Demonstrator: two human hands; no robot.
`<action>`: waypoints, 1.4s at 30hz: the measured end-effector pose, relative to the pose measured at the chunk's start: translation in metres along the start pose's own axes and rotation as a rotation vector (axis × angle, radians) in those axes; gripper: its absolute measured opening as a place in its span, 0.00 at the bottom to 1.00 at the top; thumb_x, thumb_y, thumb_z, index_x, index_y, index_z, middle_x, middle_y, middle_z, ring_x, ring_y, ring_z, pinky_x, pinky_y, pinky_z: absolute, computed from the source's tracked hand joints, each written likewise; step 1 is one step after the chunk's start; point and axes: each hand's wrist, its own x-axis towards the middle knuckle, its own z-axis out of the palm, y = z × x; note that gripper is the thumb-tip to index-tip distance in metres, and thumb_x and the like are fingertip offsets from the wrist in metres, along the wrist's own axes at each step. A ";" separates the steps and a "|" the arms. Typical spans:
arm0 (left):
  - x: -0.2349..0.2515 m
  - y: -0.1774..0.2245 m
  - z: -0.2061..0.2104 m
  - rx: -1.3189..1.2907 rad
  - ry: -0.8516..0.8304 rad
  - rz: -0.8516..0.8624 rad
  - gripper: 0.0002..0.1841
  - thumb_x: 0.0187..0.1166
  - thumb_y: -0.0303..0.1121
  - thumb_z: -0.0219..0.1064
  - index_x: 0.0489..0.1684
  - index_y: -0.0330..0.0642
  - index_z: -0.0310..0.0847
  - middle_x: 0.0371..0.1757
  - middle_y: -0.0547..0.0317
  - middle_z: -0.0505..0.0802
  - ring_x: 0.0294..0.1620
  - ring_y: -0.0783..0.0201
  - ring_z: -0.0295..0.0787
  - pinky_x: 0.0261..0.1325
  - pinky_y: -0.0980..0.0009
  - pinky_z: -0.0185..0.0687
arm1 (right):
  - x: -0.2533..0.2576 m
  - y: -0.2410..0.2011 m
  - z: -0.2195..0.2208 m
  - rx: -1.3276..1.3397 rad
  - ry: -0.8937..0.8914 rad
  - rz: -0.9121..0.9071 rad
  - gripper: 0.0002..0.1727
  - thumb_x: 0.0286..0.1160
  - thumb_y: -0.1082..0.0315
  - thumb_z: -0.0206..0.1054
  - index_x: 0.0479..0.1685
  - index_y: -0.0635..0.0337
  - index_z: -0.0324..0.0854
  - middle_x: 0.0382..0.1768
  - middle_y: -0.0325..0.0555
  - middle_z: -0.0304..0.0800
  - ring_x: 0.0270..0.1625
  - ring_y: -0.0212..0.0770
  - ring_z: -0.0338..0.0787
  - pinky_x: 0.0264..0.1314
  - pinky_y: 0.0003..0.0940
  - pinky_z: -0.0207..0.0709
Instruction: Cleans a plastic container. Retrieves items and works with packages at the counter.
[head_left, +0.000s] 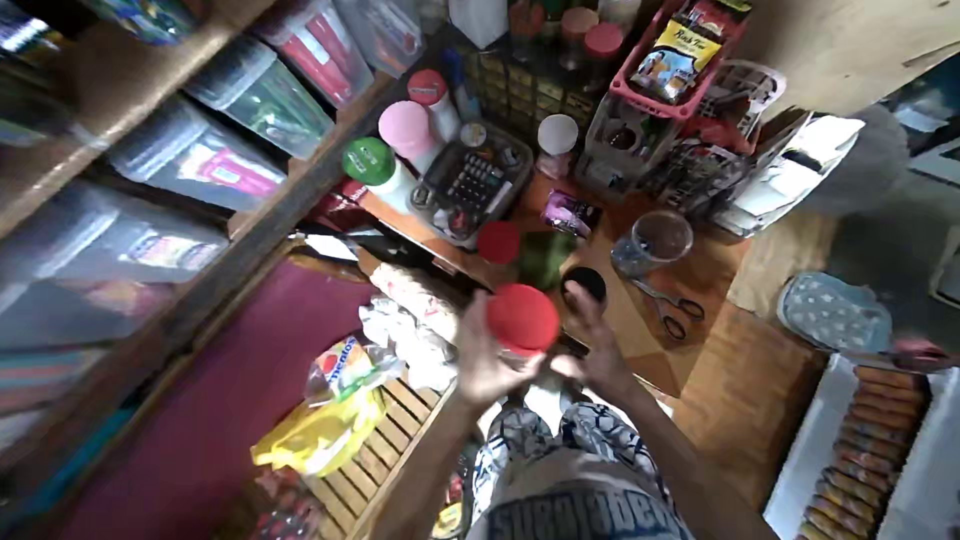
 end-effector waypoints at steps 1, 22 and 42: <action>-0.005 0.014 0.027 0.020 -0.025 -0.029 0.71 0.41 0.65 0.85 0.85 0.19 0.56 0.76 0.26 0.79 0.77 0.40 0.78 0.78 0.47 0.74 | 0.002 -0.007 0.000 0.012 -0.034 -0.037 0.61 0.54 0.40 0.82 0.83 0.78 0.60 0.78 0.67 0.74 0.79 0.42 0.79 0.80 0.35 0.75; 0.028 0.127 0.092 -0.341 -0.684 0.121 0.64 0.47 0.51 0.89 0.88 0.28 0.55 0.78 0.48 0.82 0.78 0.67 0.77 0.82 0.68 0.71 | 0.036 -0.051 -0.242 -0.051 -0.474 -0.136 0.46 0.68 0.38 0.72 0.85 0.55 0.67 0.73 0.43 0.83 0.71 0.37 0.85 0.67 0.38 0.85; 0.199 0.133 0.070 -0.448 -1.144 0.201 0.41 0.53 0.55 0.87 0.69 0.47 0.79 0.55 0.74 0.94 0.56 0.80 0.89 0.62 0.79 0.86 | 0.048 -0.100 -0.310 -1.012 0.191 -1.360 0.20 0.83 0.59 0.67 0.72 0.41 0.75 0.75 0.46 0.72 0.83 0.45 0.67 0.88 0.39 0.56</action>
